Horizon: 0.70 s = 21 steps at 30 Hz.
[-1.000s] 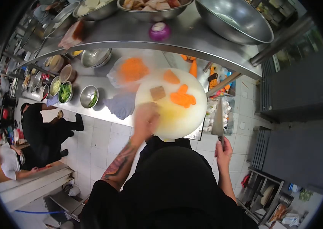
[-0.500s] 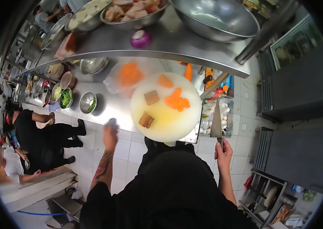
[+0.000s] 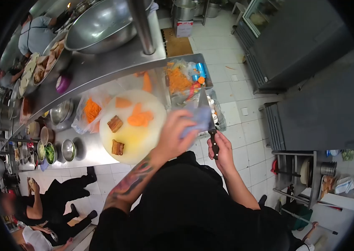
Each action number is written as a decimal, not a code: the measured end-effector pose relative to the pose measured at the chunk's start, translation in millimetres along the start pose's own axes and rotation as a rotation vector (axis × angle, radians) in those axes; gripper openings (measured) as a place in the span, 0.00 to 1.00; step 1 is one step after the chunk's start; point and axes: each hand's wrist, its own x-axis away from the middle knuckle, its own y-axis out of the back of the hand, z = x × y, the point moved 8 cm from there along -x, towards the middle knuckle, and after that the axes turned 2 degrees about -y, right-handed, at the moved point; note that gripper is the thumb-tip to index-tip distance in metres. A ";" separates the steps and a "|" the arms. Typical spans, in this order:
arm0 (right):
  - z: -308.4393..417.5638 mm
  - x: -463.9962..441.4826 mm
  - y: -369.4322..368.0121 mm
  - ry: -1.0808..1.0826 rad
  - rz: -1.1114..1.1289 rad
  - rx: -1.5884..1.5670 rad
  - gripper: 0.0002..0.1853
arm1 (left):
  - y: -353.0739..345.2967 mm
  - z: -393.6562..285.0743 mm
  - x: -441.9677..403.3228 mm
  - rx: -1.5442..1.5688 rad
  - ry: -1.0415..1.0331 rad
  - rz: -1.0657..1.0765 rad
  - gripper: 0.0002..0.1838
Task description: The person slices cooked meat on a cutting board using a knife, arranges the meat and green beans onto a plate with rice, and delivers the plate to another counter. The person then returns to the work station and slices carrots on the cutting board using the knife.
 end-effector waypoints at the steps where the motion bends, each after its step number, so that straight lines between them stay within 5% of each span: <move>1: 8.9 4.4 -5.1 0.029 0.040 -0.017 0.15 | -28.2 -8.1 -18.1 0.047 -0.078 0.054 0.12; 4: 31.7 25.3 -1.3 0.089 0.078 -0.008 0.14 | -102.2 19.5 -40.7 -0.046 -0.143 0.207 0.10; 9: 29.8 57.1 59.3 0.035 -0.043 -0.053 0.14 | -102.6 96.0 -80.1 -0.205 0.138 0.205 0.11; 11: 13.6 53.8 79.3 0.025 -0.078 -0.027 0.14 | -88.6 100.7 -79.4 -0.068 0.131 -0.083 0.10; 13: 28.8 55.0 91.9 0.607 -0.254 0.795 0.17 | -91.9 45.9 -92.0 0.009 -0.020 -0.034 0.10; 15: 49.2 64.1 77.0 0.597 -0.287 1.001 0.20 | -101.0 0.5 -88.2 0.075 -0.168 -0.005 0.10; 17: 58.2 66.8 68.2 0.625 -0.333 1.238 0.22 | -132.2 -34.3 -70.1 0.114 -0.301 0.255 0.11; 21: 61.0 66.2 74.4 0.701 -0.210 1.359 0.20 | -188.3 -7.2 -21.8 0.051 -0.225 0.540 0.08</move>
